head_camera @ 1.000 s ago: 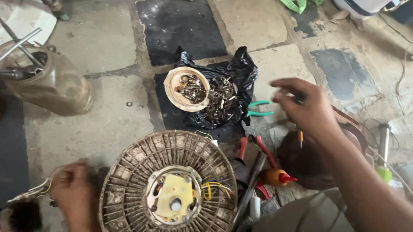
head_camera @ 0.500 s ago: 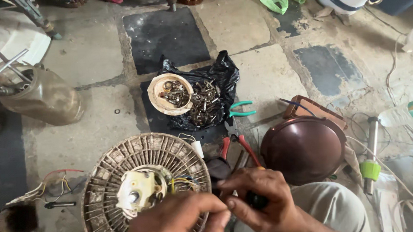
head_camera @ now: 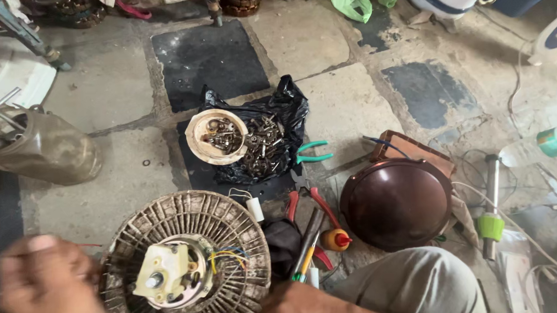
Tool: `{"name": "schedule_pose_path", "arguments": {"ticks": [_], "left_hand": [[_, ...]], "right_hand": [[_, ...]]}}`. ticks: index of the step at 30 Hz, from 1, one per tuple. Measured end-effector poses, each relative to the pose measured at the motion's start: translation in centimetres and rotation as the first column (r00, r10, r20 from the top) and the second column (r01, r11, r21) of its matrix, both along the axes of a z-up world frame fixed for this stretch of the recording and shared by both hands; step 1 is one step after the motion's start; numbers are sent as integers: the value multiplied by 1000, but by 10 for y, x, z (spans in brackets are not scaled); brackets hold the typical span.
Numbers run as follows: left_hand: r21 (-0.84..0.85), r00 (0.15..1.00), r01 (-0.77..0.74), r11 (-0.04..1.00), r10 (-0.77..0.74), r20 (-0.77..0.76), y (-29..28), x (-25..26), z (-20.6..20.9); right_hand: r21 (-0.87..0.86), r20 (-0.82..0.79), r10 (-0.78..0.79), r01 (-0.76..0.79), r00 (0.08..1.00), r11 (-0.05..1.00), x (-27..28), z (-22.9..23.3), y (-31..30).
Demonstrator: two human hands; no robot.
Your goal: The person selects small metal parts from a bowl and places them onto a disassembled electric motor stator. They use a screwdriver to tighten a screw on the motor's central hub.
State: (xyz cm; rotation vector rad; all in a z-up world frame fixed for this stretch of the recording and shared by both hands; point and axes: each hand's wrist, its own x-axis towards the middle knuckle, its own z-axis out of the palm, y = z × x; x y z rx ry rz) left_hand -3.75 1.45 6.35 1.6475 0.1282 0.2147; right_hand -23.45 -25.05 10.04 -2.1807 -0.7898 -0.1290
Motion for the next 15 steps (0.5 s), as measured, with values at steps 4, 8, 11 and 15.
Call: {"name": "schedule_pose_path", "arguments": {"ticks": [4, 8, 11, 15], "left_hand": [[312, 943, 101, 945, -190, 272, -11, 16, -48], [152, 951, 152, 977, -187, 246, -27, 25, -69], [124, 972, 120, 985, -142, 186, -30, 30, -69], [175, 979, 93, 980, -122, 162, -30, 29, -63]], "right_hand": [[21, -85, 63, -62, 994, 998, 5, -5, 6], [36, -159, 82, -77, 984, 996, 10, -13, 11], [45, -216, 72, -63, 974, 997, 22, -12, -2], [63, -314, 82, -65, 946, 996, 45, -19, -13]]}}
